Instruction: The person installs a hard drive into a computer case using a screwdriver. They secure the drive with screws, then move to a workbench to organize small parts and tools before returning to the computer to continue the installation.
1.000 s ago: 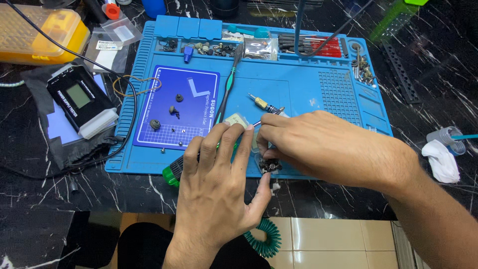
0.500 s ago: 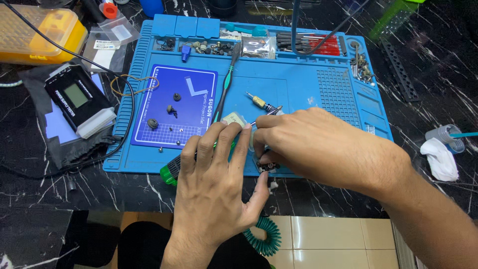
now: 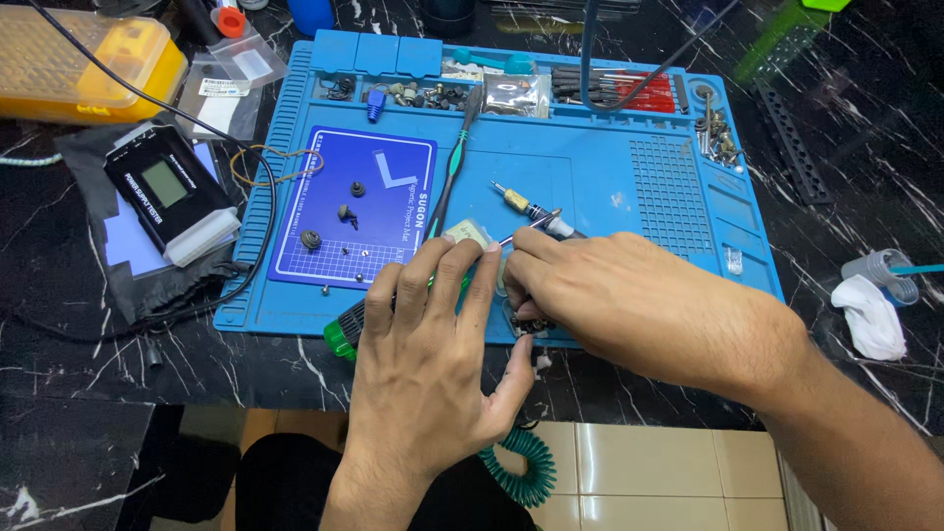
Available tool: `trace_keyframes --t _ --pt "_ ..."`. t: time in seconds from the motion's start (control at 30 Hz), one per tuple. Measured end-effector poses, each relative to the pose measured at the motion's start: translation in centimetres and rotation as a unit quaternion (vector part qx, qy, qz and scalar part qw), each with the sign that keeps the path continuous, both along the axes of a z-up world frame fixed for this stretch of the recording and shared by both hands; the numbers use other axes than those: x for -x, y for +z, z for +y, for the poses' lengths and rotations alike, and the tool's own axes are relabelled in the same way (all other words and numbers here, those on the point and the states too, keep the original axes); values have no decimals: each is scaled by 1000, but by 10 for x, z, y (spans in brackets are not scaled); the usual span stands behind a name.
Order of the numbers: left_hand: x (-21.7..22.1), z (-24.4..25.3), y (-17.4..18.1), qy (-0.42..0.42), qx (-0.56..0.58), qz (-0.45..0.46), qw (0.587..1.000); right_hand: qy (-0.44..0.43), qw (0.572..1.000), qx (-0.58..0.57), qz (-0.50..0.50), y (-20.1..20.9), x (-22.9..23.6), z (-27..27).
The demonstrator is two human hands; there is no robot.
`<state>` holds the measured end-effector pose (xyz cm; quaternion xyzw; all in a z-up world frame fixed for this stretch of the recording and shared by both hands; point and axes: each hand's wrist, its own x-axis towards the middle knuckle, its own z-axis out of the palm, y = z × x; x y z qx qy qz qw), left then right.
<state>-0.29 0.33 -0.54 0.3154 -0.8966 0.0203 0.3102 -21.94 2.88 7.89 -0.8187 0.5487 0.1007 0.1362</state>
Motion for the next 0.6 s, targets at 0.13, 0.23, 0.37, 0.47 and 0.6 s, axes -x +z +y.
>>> trace_keyframes --t 0.13,0.23,0.37,0.47,0.6 --pt "1 0 1 0 3 1 1000 10 1000 8 -24 -2 4 2" --pt "1 0 2 6 4 -2 1000 -9 999 -3 -37 4 5 1" --pt "3 0 1 13 16 -12 1000 -64 996 -53 -21 8 9 -4" --pt "3 1 0 20 23 -9 1000 -60 995 -65 -42 7 12 -5" --pt "1 1 5 7 18 11 1000 -33 992 -41 -116 -1 25 -6"
